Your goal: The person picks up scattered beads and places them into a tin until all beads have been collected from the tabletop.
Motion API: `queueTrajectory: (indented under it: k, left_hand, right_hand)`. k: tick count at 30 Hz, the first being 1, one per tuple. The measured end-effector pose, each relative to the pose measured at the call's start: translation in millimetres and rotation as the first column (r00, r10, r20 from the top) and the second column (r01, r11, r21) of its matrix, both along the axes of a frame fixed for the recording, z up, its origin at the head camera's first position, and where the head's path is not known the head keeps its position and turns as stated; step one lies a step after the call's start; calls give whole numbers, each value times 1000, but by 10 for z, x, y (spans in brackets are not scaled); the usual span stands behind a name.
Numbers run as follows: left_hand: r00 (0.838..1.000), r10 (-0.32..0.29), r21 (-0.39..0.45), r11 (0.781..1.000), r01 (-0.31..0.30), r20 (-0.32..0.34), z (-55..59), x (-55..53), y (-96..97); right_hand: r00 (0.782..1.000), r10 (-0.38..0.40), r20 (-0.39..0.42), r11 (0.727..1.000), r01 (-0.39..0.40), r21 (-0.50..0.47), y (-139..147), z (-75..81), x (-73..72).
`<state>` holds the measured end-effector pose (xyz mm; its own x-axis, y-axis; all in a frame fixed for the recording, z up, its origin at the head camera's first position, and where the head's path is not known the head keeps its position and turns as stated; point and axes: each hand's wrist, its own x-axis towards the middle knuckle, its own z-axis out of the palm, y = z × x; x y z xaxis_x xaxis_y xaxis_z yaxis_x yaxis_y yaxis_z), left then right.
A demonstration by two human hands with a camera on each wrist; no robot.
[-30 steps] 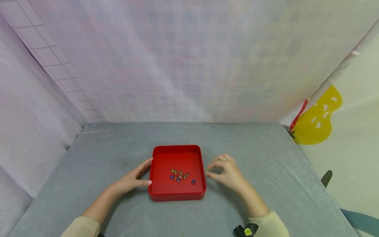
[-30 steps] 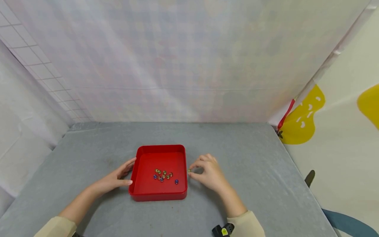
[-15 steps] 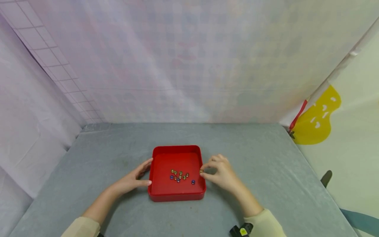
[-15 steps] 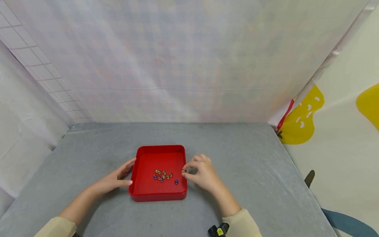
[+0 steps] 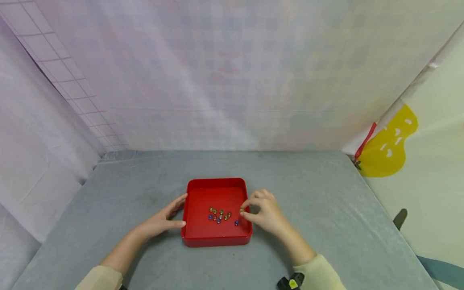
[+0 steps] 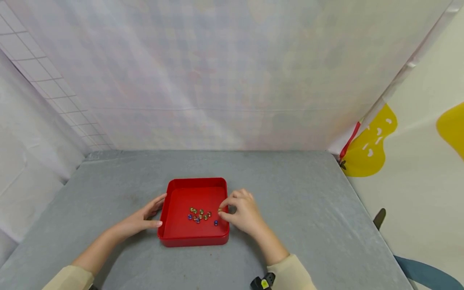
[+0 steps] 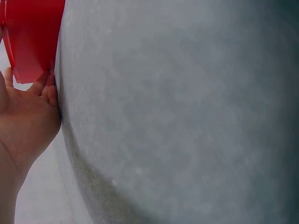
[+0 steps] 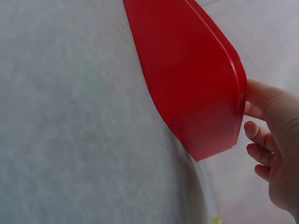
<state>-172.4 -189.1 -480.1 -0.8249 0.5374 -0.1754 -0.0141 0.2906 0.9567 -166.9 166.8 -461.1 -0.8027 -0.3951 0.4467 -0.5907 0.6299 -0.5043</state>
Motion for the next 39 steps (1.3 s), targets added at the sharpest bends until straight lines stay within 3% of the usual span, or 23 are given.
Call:
queueTrajectory:
  k: [24, 39]
  left_hand:
    - [1000, -1, 4, 1000, 1, -7, -11, 6, -7]
    - [1000, -3, 1, 1000, 3, -10, 9, 7, 2]
  right_hand:
    - [999, -29, 33, 999, 28, 23, -43, -37, 13]
    - [1000, -8, -16, 1000, 8, -10, -18, -63, 4]
